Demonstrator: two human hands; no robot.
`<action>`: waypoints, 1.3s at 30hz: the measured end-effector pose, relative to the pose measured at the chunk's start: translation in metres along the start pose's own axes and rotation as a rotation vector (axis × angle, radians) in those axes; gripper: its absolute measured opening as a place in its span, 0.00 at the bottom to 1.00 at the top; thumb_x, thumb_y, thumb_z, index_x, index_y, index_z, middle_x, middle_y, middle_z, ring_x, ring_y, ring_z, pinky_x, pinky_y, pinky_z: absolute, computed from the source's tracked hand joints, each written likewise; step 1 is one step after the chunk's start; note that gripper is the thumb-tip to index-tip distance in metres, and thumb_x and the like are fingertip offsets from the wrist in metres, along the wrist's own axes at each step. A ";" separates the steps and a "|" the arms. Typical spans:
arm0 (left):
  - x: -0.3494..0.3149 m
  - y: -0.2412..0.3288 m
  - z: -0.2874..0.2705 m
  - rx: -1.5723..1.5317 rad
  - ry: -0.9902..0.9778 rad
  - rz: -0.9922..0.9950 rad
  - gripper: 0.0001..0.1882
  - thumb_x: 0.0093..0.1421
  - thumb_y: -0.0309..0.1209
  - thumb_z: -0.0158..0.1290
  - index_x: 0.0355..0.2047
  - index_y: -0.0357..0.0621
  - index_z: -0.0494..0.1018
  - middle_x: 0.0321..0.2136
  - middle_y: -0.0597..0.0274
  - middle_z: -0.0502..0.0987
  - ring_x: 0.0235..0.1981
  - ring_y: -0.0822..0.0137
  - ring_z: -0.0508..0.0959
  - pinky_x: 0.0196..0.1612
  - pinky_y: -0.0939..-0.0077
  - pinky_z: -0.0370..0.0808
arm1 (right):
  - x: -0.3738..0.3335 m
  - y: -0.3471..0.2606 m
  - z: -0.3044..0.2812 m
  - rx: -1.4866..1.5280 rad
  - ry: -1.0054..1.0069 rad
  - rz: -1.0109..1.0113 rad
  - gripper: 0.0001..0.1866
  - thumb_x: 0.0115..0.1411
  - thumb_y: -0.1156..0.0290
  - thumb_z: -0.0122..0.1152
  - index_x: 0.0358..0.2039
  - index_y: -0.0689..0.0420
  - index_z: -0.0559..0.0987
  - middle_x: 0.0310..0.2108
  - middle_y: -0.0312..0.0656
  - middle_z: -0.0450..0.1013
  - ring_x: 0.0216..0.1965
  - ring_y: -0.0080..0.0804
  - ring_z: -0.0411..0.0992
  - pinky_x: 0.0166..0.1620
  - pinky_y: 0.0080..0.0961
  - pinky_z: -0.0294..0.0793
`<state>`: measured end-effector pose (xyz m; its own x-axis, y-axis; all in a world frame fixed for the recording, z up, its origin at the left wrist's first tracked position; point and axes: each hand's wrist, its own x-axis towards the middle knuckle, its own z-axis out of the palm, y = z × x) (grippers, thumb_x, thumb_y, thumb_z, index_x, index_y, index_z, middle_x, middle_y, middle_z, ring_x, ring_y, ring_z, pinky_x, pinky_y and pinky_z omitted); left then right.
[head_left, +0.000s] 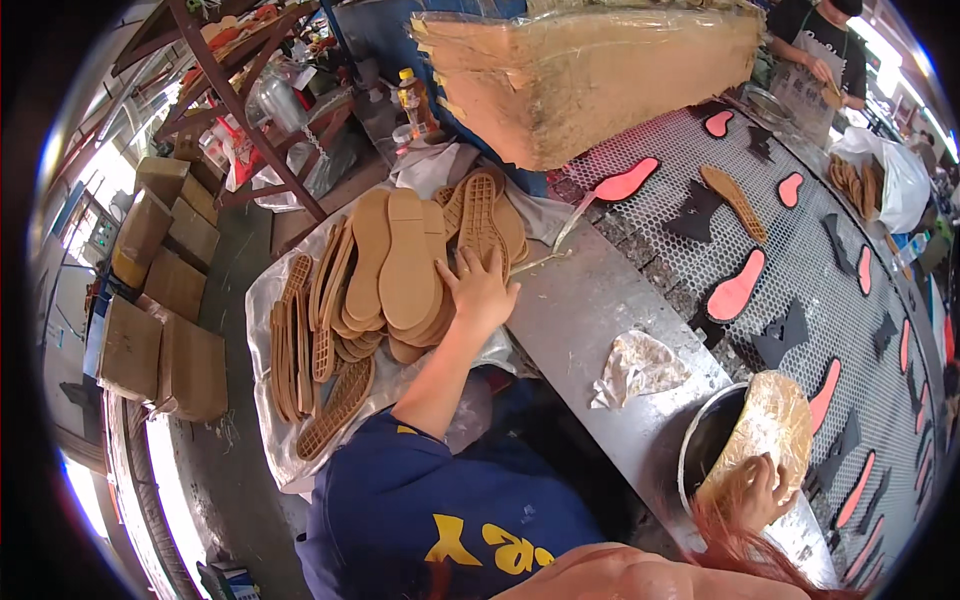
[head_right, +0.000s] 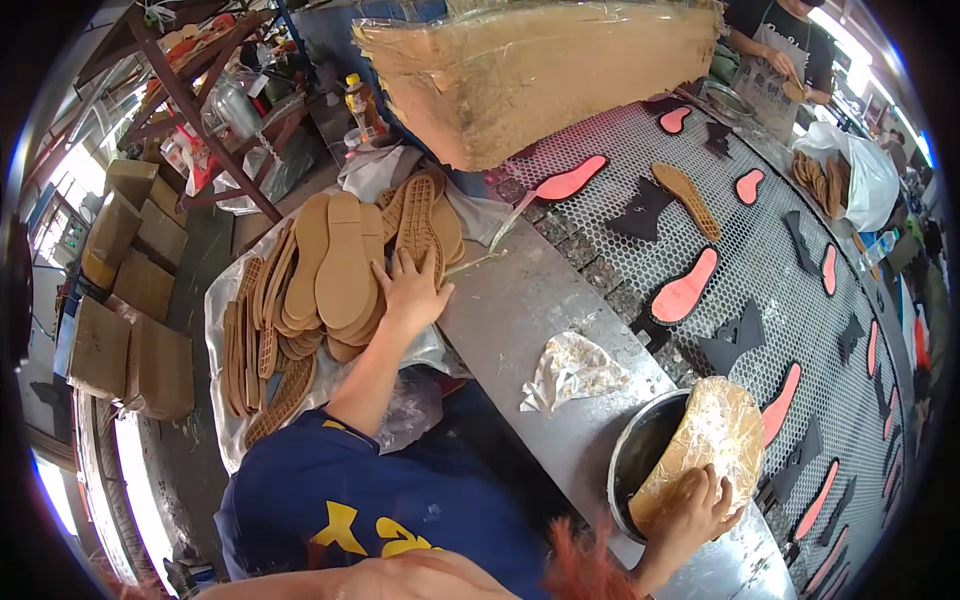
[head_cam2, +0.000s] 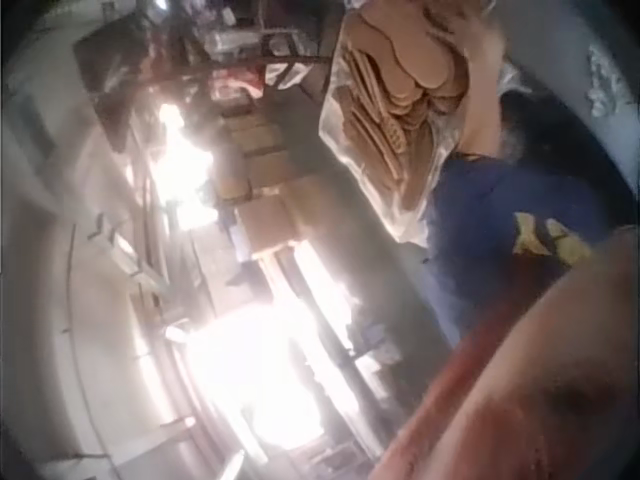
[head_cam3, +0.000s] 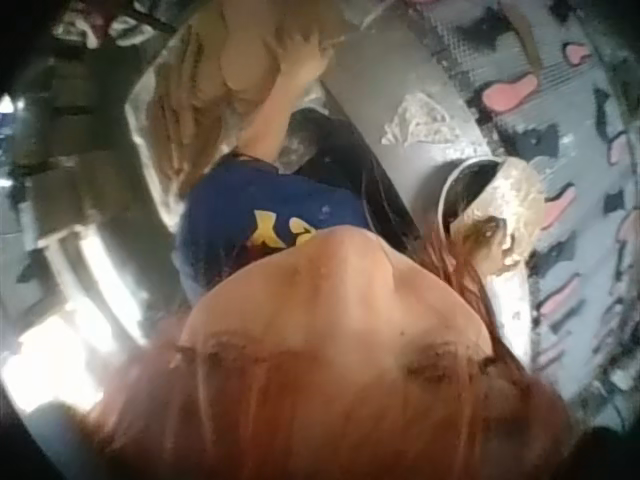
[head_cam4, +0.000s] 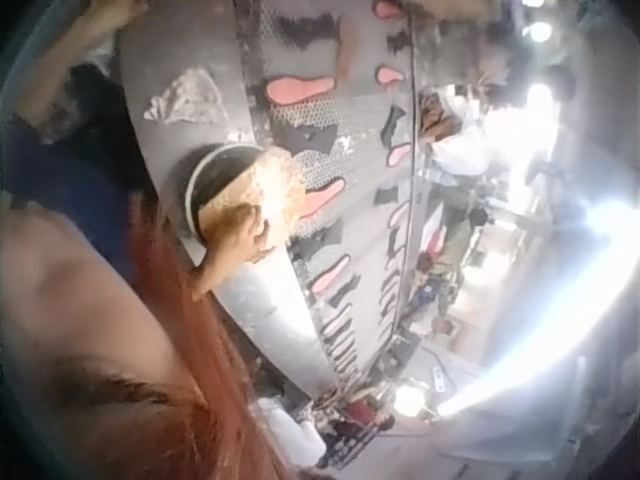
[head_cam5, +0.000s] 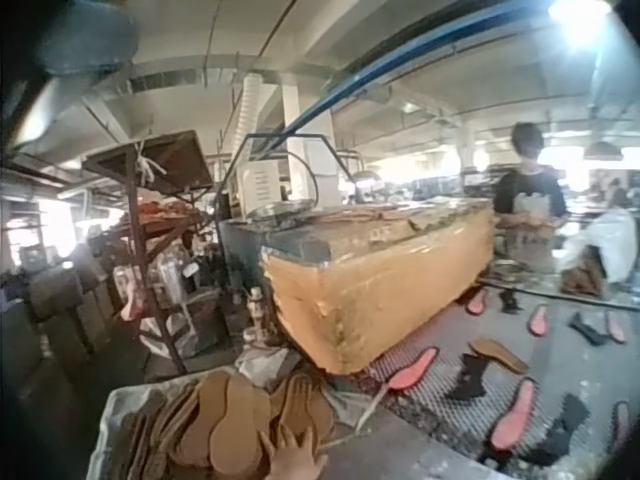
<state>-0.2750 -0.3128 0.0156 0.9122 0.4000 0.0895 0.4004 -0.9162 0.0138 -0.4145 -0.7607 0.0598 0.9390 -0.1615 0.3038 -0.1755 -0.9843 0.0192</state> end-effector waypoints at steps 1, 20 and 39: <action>-0.001 0.005 0.001 0.011 0.013 0.004 0.36 0.58 0.50 0.49 0.63 0.48 0.58 0.61 0.34 0.55 0.66 0.41 0.48 0.61 0.29 0.32 | -0.001 0.000 -0.001 -0.023 -0.019 0.002 0.12 0.57 0.71 0.50 0.42 0.54 0.75 0.51 0.35 0.72 0.57 0.42 0.62 0.64 0.54 0.42; -0.054 -0.047 -0.050 0.467 0.070 -0.035 0.47 0.42 0.44 0.62 0.65 0.65 0.56 0.64 0.51 0.55 0.67 0.44 0.47 0.58 0.27 0.46 | 0.005 0.006 -0.045 0.060 0.015 -0.070 0.17 0.52 0.78 0.51 0.42 0.52 0.80 0.48 0.36 0.74 0.55 0.39 0.64 0.63 0.44 0.50; -0.071 0.008 -0.124 -0.650 1.510 0.015 0.12 0.56 0.28 0.61 0.36 0.31 0.76 0.32 0.56 0.79 0.35 0.66 0.79 0.39 0.74 0.77 | -0.031 -0.034 -0.039 0.918 0.450 0.184 0.10 0.57 0.85 0.54 0.39 0.63 0.77 0.33 0.46 0.72 0.30 0.31 0.73 0.33 0.22 0.74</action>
<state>-0.3473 -0.3511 0.1333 -0.1470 0.3653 0.9192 -0.0641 -0.9309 0.3597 -0.4486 -0.7194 0.0865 0.6903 -0.4586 0.5596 0.1650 -0.6532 -0.7390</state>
